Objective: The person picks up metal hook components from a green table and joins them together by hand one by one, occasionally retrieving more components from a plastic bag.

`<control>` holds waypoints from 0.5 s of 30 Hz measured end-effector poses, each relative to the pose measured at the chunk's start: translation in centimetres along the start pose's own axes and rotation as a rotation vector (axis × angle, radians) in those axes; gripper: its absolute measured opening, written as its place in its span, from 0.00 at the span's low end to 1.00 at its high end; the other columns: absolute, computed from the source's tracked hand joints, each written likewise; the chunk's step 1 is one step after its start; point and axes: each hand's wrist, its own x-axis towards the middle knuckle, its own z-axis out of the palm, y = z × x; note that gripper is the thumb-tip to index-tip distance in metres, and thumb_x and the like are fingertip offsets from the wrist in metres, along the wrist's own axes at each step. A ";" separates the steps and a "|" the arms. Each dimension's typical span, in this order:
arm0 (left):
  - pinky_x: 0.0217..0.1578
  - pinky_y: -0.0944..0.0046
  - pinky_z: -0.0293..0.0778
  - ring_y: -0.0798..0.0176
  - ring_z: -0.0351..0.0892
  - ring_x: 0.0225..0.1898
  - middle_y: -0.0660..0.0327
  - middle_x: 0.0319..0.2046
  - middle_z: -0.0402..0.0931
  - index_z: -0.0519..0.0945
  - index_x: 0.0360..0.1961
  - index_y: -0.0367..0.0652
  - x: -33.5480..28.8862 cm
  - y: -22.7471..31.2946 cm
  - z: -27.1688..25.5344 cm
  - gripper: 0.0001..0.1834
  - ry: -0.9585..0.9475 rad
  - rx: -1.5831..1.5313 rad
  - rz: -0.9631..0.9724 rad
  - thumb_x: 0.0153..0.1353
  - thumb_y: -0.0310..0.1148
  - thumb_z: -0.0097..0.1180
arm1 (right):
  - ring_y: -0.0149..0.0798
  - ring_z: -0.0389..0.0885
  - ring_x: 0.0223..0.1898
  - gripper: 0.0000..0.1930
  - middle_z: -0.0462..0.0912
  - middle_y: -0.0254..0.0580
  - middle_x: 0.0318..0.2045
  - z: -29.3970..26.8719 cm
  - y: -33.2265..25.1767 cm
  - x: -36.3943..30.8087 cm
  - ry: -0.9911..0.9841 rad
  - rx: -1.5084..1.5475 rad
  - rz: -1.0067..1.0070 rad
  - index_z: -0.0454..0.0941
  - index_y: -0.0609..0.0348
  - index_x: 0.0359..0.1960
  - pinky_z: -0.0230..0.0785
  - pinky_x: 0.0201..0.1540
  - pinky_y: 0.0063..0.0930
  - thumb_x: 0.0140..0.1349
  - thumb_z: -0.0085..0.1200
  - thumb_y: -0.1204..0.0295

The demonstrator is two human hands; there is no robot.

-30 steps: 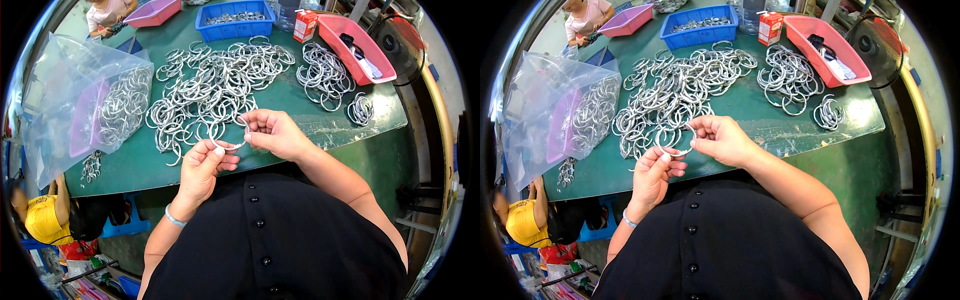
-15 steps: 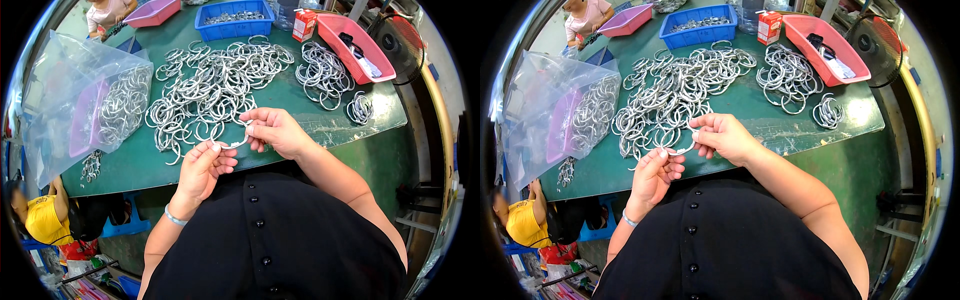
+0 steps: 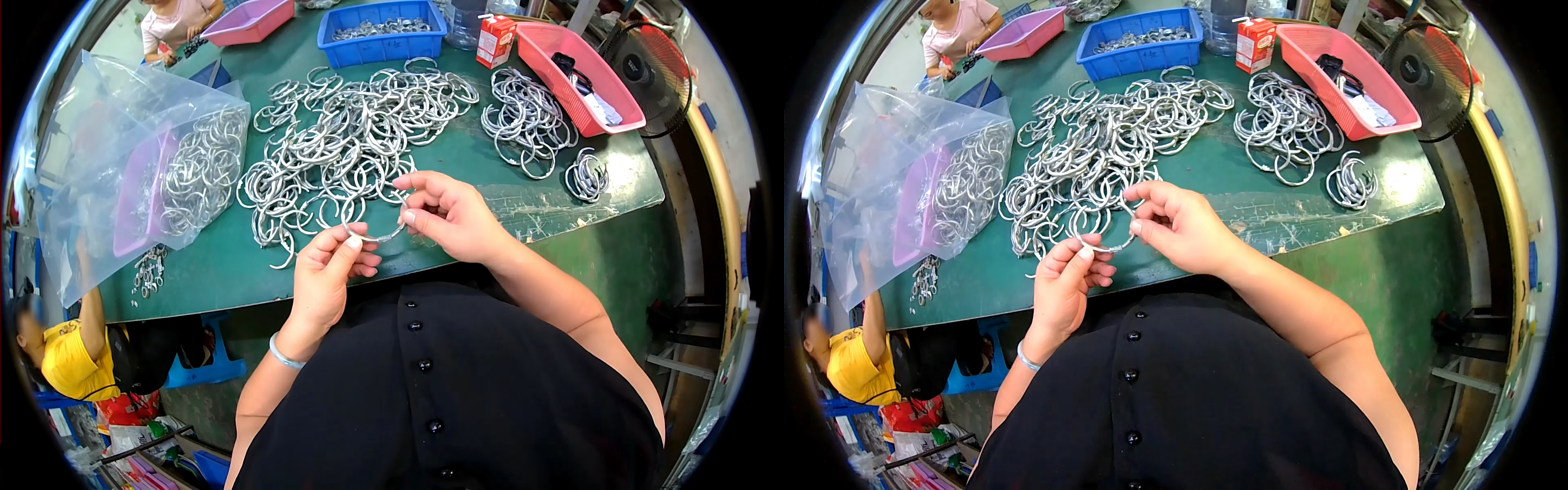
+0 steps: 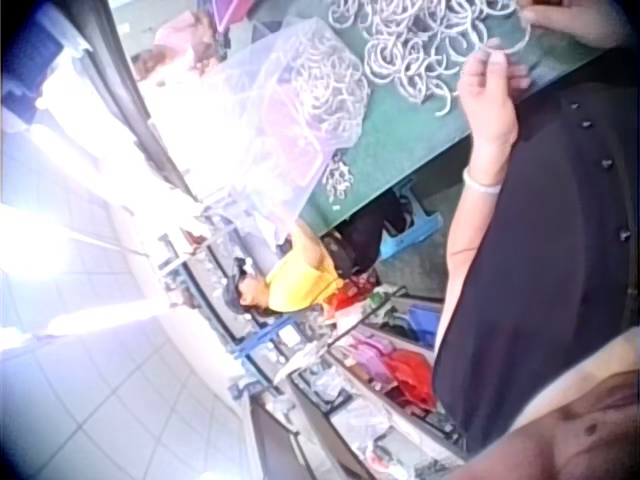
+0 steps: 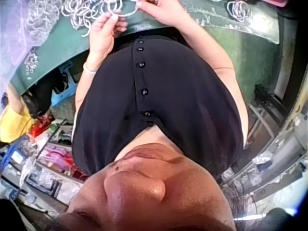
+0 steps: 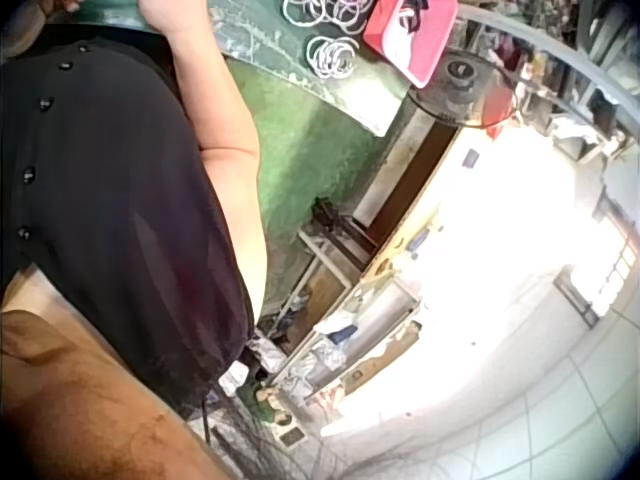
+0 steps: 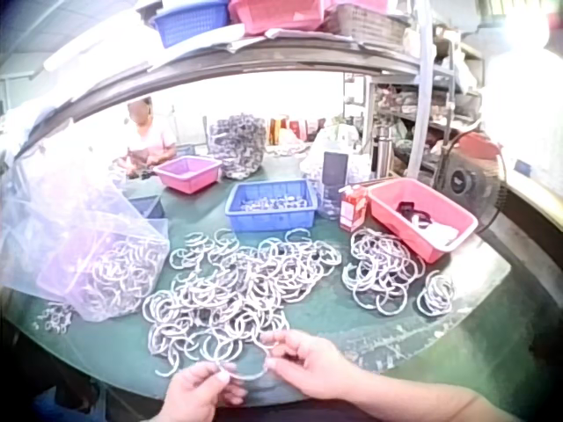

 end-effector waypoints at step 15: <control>0.33 0.71 0.73 0.67 0.75 0.32 0.56 0.32 0.74 0.74 0.42 0.34 -0.1 -0.6 -0.5 0.13 -0.031 0.640 0.683 0.54 0.16 0.48 | 0.35 0.78 0.28 0.07 0.78 0.41 0.27 -0.4 0.0 -0.2 0.129 -0.543 -0.600 0.75 0.61 0.30 0.69 0.31 0.22 0.48 0.54 0.82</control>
